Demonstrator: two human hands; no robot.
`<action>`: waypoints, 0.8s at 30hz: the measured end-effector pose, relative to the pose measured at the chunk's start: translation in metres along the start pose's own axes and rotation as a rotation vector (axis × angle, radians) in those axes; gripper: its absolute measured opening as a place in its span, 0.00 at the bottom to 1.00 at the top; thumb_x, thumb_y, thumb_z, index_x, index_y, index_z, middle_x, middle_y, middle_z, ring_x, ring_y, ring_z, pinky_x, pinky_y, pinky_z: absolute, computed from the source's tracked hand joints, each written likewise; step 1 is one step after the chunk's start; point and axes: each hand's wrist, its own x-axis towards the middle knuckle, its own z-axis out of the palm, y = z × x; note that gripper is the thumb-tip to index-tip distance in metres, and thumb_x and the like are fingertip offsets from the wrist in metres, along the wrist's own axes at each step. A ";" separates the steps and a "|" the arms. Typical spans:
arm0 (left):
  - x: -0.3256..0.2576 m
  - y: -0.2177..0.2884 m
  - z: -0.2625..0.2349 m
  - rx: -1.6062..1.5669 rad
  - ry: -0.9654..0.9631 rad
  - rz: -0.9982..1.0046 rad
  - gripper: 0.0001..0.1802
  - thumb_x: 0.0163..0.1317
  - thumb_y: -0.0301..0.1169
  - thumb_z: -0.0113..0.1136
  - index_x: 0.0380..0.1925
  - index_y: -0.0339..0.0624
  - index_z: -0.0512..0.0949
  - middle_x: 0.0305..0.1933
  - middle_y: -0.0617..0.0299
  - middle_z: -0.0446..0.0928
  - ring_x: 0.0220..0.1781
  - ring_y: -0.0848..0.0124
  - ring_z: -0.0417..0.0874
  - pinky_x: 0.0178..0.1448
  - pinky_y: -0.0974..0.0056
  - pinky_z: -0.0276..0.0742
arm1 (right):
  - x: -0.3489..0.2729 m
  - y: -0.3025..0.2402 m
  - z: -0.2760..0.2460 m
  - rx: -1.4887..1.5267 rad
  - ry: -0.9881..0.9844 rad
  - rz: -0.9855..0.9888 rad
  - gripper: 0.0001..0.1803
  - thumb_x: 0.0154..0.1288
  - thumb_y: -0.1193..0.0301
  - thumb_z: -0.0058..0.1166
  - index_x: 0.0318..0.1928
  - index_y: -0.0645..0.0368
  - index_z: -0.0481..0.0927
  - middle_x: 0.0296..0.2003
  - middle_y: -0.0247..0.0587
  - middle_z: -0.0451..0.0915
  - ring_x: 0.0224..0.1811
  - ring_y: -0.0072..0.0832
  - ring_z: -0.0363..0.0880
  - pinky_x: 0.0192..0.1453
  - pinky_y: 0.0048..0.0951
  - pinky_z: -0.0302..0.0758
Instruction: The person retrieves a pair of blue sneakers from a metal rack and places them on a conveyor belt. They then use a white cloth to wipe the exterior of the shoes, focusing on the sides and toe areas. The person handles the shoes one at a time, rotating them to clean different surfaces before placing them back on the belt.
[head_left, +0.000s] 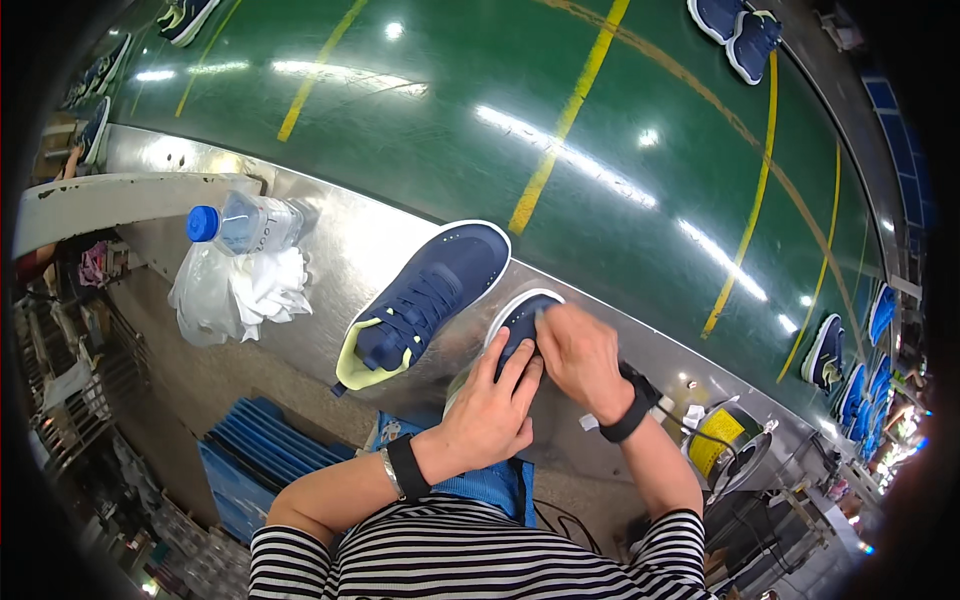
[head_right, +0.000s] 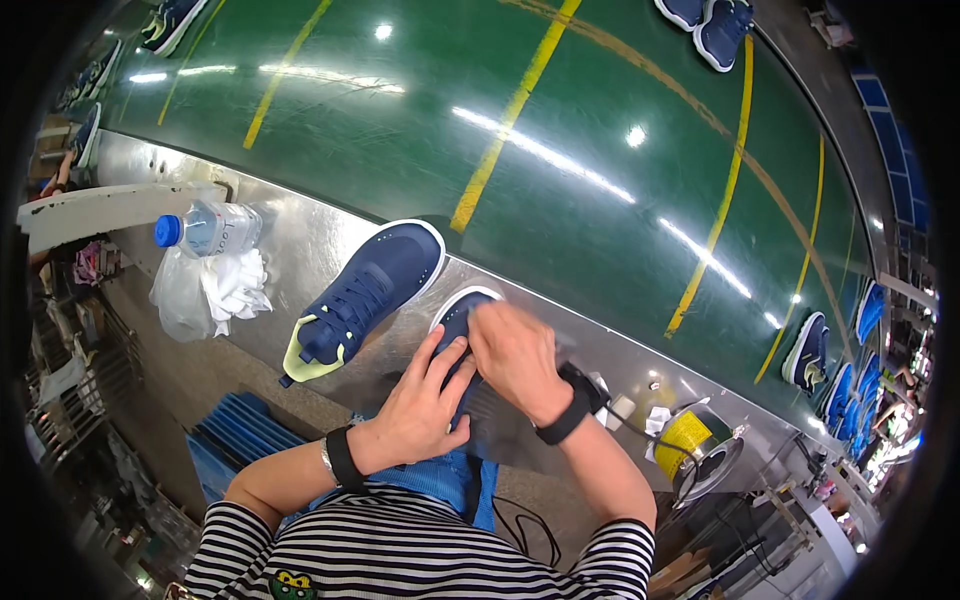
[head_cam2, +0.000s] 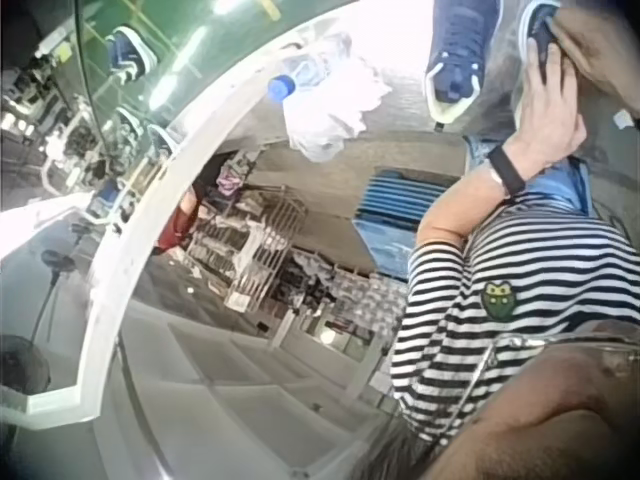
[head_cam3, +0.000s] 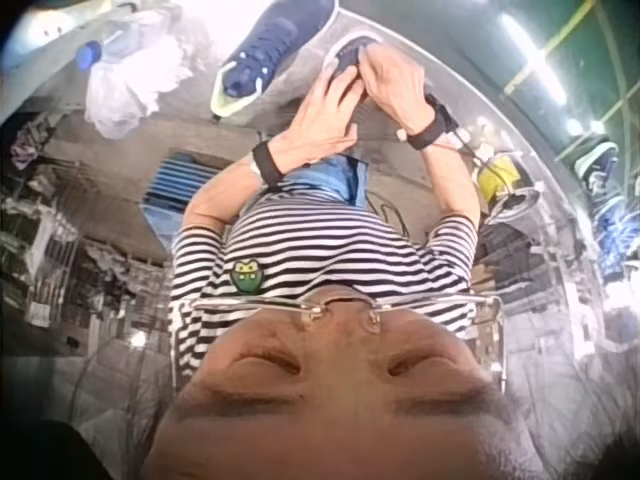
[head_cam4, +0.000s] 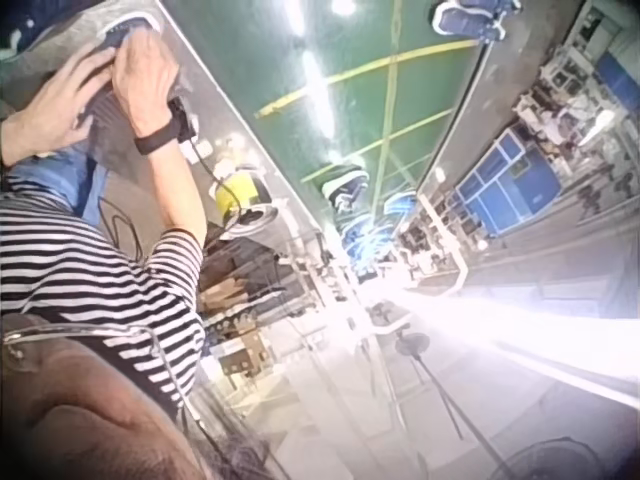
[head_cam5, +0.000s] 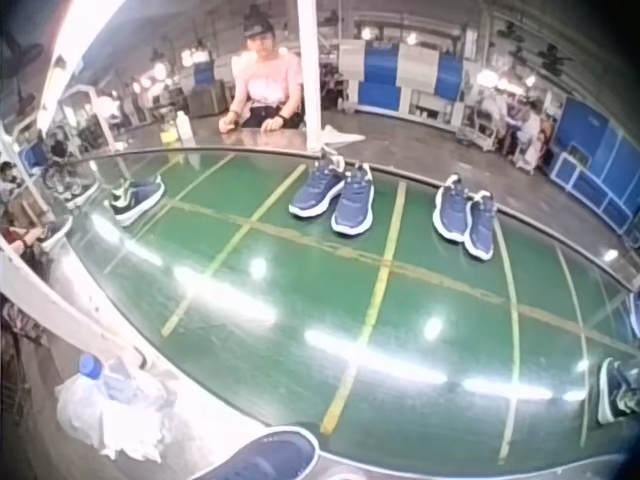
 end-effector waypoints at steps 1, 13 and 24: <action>0.000 0.000 0.001 0.015 -0.003 0.002 0.41 0.44 0.34 0.67 0.58 0.23 0.67 0.63 0.33 0.61 0.70 0.33 0.54 0.74 0.42 0.55 | -0.006 0.000 -0.002 0.000 -0.017 0.002 0.07 0.58 0.74 0.56 0.27 0.59 0.71 0.23 0.43 0.71 0.26 0.42 0.75 0.29 0.41 0.71; 0.001 0.001 0.000 0.023 -0.034 -0.010 0.40 0.44 0.33 0.67 0.58 0.25 0.67 0.64 0.34 0.60 0.70 0.33 0.54 0.74 0.42 0.57 | -0.008 0.002 0.000 0.031 0.014 0.002 0.11 0.60 0.75 0.57 0.24 0.60 0.68 0.21 0.46 0.67 0.23 0.45 0.70 0.27 0.40 0.67; 0.000 -0.003 0.003 -0.048 0.027 -0.010 0.39 0.44 0.32 0.68 0.60 0.30 0.68 0.64 0.40 0.60 0.70 0.35 0.54 0.69 0.43 0.65 | -0.005 0.018 -0.020 1.311 -0.235 0.443 0.14 0.73 0.66 0.50 0.50 0.64 0.75 0.48 0.48 0.80 0.49 0.30 0.80 0.47 0.35 0.80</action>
